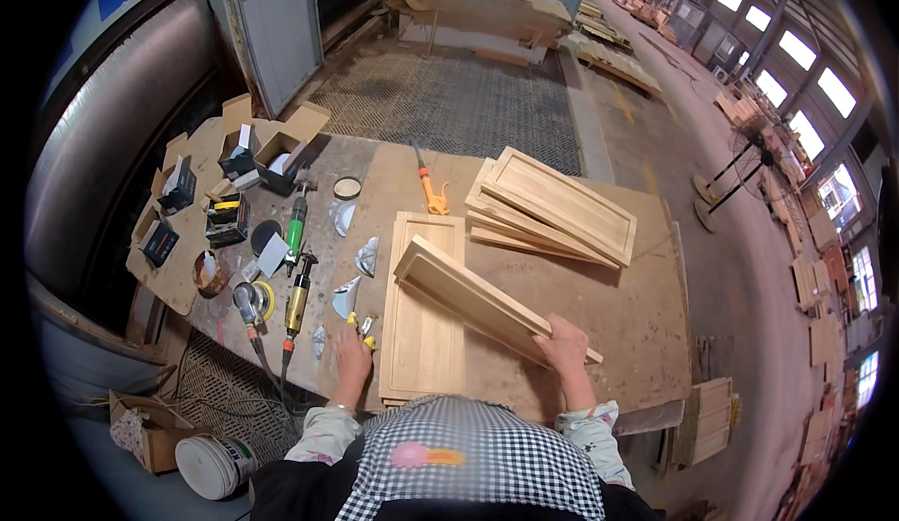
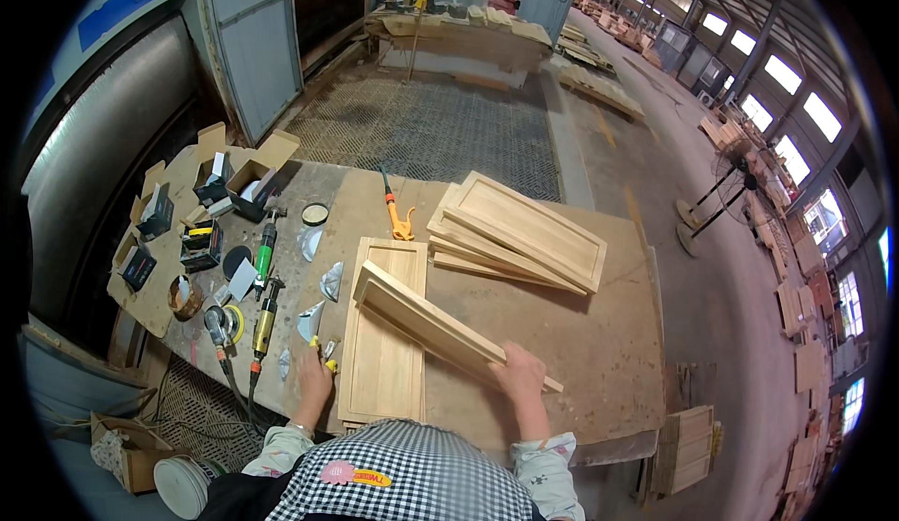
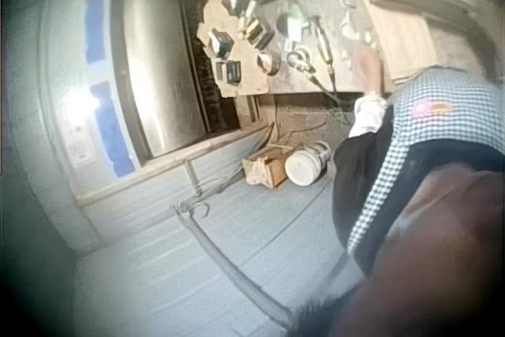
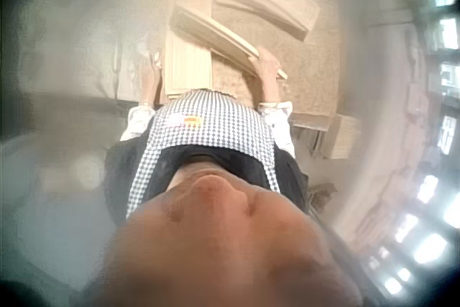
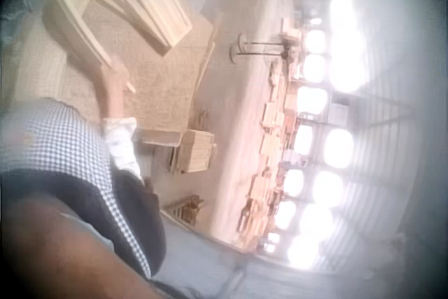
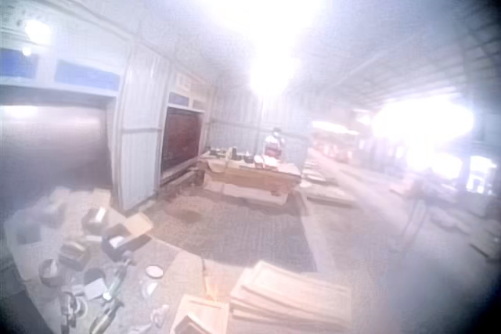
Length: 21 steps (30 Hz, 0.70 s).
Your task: The person assembles wooden panels by applying glue to the edges and joining them together. They handle multiple panels, aligning and pressing them to form larger structures on a workbench.
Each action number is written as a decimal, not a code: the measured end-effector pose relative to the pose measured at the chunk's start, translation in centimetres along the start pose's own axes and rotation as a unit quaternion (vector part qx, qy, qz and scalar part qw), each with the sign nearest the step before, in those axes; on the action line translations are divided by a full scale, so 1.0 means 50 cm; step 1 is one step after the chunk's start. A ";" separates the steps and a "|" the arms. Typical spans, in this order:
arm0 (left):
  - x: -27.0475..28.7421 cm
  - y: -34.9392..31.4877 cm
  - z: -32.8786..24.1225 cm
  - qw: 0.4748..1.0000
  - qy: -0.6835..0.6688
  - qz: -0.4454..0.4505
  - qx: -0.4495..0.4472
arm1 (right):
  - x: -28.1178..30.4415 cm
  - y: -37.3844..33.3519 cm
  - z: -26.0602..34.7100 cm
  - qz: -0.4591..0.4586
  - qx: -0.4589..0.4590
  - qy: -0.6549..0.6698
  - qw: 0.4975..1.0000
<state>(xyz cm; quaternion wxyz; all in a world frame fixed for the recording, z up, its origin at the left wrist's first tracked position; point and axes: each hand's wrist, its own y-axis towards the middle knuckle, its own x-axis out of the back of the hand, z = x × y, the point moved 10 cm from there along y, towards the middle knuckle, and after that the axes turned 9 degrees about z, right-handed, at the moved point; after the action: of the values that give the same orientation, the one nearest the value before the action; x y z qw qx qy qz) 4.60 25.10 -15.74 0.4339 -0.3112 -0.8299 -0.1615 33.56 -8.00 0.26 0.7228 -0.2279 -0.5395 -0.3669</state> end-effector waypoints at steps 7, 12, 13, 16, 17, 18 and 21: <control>0.230 0.027 -0.269 0.976 -0.058 -0.145 -0.152 | -0.005 -0.011 0.004 -0.001 0.005 -0.004 1.000; 0.303 0.056 -0.548 0.914 -0.009 -0.056 -0.401 | 0.008 -0.036 0.025 -0.017 0.032 0.021 0.999; 0.285 0.062 -0.577 0.908 0.021 -0.029 -0.418 | 0.008 -0.040 0.027 -0.017 0.033 0.025 0.999; 0.210 0.076 -0.608 0.889 0.115 0.028 -0.441 | 0.042 -0.042 0.056 0.024 0.002 0.117 0.993; 0.196 0.080 -0.603 0.888 0.114 0.022 -0.444 | 0.050 -0.037 0.057 0.036 -0.014 0.158 0.987; 0.188 0.080 -0.610 0.885 0.111 0.020 -0.452 | 0.059 -0.036 0.040 0.012 -0.025 0.280 0.960; 0.184 0.081 -0.631 0.878 0.092 0.002 -0.469 | 0.107 -0.032 0.025 -0.050 -0.011 0.529 0.847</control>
<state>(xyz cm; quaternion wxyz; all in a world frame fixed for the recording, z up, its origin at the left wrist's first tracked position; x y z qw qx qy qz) 22.85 14.63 9.80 0.3121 -0.4632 -0.6125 -0.5593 32.34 -9.61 5.64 0.8767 0.0199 -0.0823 -0.4736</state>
